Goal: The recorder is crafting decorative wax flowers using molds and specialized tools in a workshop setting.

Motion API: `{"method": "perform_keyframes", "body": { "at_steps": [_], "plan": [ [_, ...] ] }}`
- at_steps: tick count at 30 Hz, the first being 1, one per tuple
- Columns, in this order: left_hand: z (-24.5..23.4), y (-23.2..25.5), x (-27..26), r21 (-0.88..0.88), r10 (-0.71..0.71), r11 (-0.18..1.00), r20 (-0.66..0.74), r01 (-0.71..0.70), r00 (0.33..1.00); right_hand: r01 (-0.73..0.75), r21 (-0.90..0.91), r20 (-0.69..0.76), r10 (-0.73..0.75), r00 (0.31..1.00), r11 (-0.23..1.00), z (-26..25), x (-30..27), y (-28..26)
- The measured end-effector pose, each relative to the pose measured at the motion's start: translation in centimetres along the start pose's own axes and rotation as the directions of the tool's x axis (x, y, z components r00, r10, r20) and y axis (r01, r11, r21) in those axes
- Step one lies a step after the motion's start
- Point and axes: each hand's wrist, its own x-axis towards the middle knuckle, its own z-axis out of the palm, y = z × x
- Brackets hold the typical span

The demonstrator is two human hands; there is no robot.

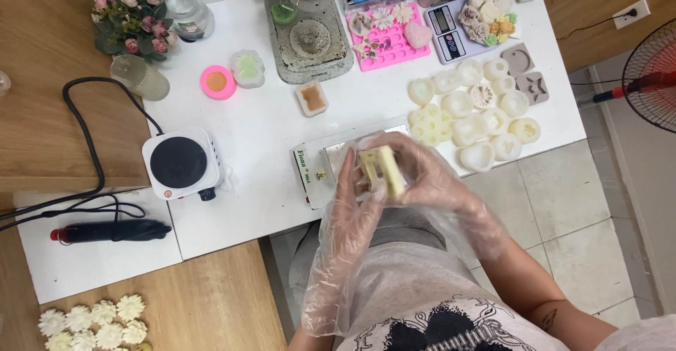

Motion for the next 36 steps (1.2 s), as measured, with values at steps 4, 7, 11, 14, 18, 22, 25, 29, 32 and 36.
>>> {"method": "perform_keyframes", "body": {
  "at_steps": [4, 7, 11, 14, 18, 22, 25, 29, 32, 36],
  "plan": [
    [-0.6, -1.7, 0.5, -0.352, 0.179, 0.921, 0.002, -0.167, 0.984, -0.159, 0.584, 0.073, 0.144, 0.987, 0.796, -1.2, -0.7, 1.1],
    [-1.7, -0.2, 0.6, -0.148, -0.144, 0.98, -0.075, 0.132, 0.987, -0.112, 0.738, 0.045, 0.117, 0.992, 0.665, -1.7, -1.7, 2.4],
    [-2.0, -1.5, 0.4, -0.181, -0.081, 0.982, -0.158, 0.052, 0.984, -0.034, 0.763, -0.002, 0.055, 0.998, 0.645, -1.8, -1.7, 3.2],
    [-2.1, -1.9, 0.4, -0.243, -0.114, 0.968, -0.182, 0.068, 0.977, -0.016, 0.72, -0.01, 0.034, 0.999, 0.694, -1.7, -1.3, 2.4],
    [-2.5, -1.2, -0.1, -0.265, -0.185, 0.955, -0.187, 0.132, 0.965, -0.033, 0.312, -0.032, 0.045, 0.998, 0.95, -3.3, 0.2, 1.9],
    [-3.4, -3.3, -0.4, -0.253, -0.226, 0.954, -0.251, 0.161, 0.941, -0.165, -0.354, -0.005, 0.175, 0.985, 0.921, -4.5, 2.5, 0.9],
    [-4.3, -5.5, -0.4, -0.222, -0.172, 0.968, -0.267, 0.113, 0.948, -0.138, -0.797, 0.013, 0.245, 0.97, 0.588, -4.1, 3.4, 2.0],
    [-4.7, -6.8, -0.5, -0.202, -0.138, 0.976, -0.26, 0.086, 0.956, 0.005, -0.873, 0.103, 0.175, 0.979, 0.487, -3.3, 3.8, 2.7],
    [-4.7, -6.9, -0.6, -0.18, -0.125, 0.98, -0.258, 0.08, 0.958, 0.037, -0.874, 0.127, 0.153, 0.98, 0.485, -2.8, 4.2, 2.5],
    [-4.5, -7.2, -0.6, -0.175, -0.125, 0.981, -0.27, 0.079, 0.955, 0.052, -0.913, 0.139, 0.189, 0.972, 0.406, -2.4, 4.7, 2.2]
  ]
}}
